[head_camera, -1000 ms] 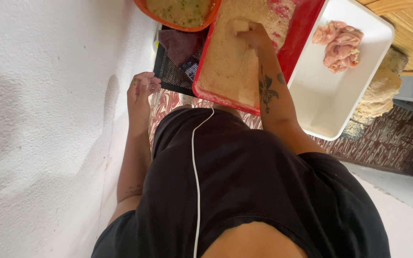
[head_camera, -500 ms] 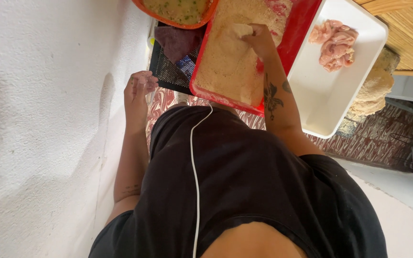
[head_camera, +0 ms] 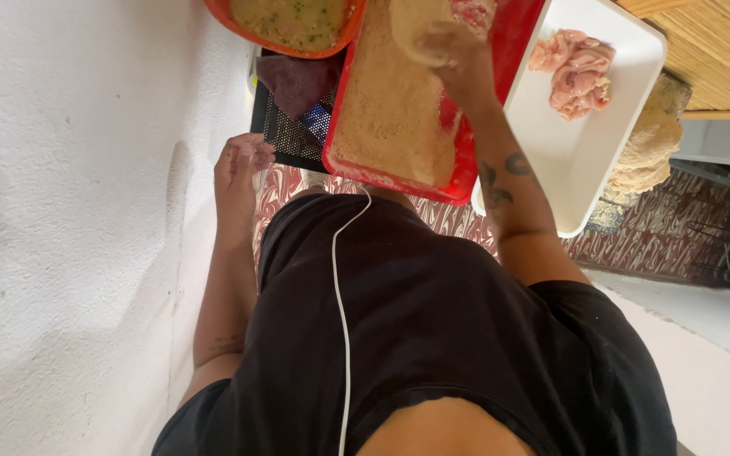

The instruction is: Breading raw chicken pieces by dipping them in a liquid wash and then coating them with breadcrumbs in a tray.

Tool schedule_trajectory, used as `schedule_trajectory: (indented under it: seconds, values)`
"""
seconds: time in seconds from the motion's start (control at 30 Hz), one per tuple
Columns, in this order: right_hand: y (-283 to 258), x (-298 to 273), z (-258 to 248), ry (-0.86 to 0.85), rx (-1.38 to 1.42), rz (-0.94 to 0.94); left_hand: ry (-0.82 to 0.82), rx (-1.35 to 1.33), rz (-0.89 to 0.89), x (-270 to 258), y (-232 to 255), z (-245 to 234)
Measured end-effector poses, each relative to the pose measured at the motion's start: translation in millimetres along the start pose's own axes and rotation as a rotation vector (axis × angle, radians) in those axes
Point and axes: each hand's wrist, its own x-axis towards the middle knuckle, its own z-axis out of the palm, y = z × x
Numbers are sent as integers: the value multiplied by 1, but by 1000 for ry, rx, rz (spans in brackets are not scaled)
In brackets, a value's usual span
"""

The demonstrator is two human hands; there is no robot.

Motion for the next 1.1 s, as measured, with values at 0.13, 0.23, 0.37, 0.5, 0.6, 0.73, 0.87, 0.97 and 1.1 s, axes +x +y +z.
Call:
schedule_trajectory:
  seconds: [0.13, 0.23, 0.37, 0.5, 0.6, 0.73, 0.87, 0.97, 1.1]
  values:
    - [-6, -72, 20, -338, 78, 81, -38, -7, 15, 2, -9, -1]
    - [-4, -131, 14, -586, 180, 261, -56, 9, 12, 1, -12, -4]
    - [-41, -115, -6, -975, 156, 529, -60, 17, 5, 0, -14, -4]
    - [20, -116, 31, -726, 173, 117, -74, 27, 17, -1, -14, -3]
    - [39, -119, 38, -450, 152, -14, -74, 37, 23, -2, -15, -6]
    - [13, -134, 54, -703, 468, 206, -40, 35, 21, -6, -14, -8]
    - [-20, -107, 68, -546, 611, 44, -28, 38, 32, -9, -13, -4]
    - [6, -108, 71, -350, 550, 107, -19, 28, 36, -9, -14, -4]
    - [-38, -106, 81, -560, 750, 180, -27, 27, 39, -7, -16, -5]
